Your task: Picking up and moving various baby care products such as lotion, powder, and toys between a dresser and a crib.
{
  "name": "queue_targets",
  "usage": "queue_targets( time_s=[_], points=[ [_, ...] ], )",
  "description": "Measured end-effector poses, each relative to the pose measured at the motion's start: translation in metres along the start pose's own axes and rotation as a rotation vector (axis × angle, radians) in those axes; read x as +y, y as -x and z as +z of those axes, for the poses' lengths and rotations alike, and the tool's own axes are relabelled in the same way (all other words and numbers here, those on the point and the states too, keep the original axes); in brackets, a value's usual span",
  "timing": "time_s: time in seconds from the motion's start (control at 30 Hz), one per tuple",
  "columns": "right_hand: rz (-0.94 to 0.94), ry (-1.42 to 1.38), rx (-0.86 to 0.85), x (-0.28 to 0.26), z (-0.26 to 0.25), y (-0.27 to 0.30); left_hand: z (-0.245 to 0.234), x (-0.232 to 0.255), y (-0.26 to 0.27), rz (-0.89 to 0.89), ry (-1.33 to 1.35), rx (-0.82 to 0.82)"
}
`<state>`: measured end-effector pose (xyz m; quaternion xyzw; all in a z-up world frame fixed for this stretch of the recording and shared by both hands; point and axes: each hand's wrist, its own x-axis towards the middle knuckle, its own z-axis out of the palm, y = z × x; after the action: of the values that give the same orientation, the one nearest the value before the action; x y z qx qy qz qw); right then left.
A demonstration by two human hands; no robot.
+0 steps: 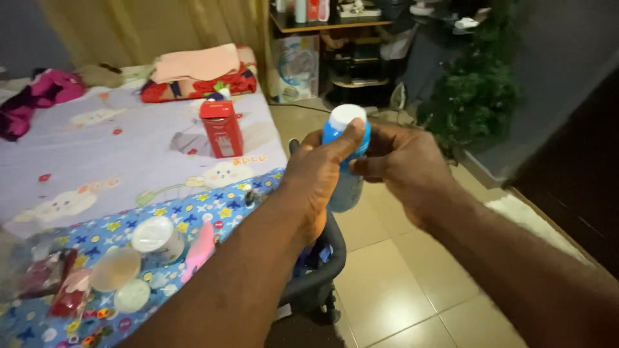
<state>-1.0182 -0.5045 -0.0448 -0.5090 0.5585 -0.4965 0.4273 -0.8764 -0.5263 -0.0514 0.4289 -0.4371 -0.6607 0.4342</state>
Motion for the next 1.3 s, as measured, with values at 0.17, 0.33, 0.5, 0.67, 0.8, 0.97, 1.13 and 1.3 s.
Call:
queue_targets(
  time_s=[0.17,0.33,0.5,0.67,0.8,0.97,1.13,1.3],
  points=[
    [0.002,-0.078,0.013,-0.002,-0.013,-0.021,0.008,0.008,-0.03,-0.032,-0.048,-0.026],
    [0.02,0.001,0.063,-0.007,-0.011,-0.031,0.009,0.009,-0.044,-0.017,-0.039,-0.053],
    [0.047,0.05,0.073,-0.005,-0.011,-0.047,0.007,0.006,-0.061,-0.011,-0.07,-0.047],
    [0.076,0.053,0.066,-0.011,-0.015,-0.062,0.012,0.007,-0.077,-0.007,-0.037,-0.076],
    [0.066,0.093,0.065,0.001,-0.034,-0.083,0.026,0.011,-0.096,-0.066,0.036,-0.057],
    [0.036,0.06,0.022,0.012,-0.069,-0.115,0.059,0.005,-0.126,-0.025,0.055,-0.05],
    [0.102,0.045,-0.016,0.015,-0.119,-0.149,0.11,0.001,-0.154,-0.077,-0.141,0.119],
    [0.05,-0.054,-0.13,0.022,-0.167,-0.176,0.155,-0.006,-0.183,-0.032,-0.095,0.203]
  ],
)
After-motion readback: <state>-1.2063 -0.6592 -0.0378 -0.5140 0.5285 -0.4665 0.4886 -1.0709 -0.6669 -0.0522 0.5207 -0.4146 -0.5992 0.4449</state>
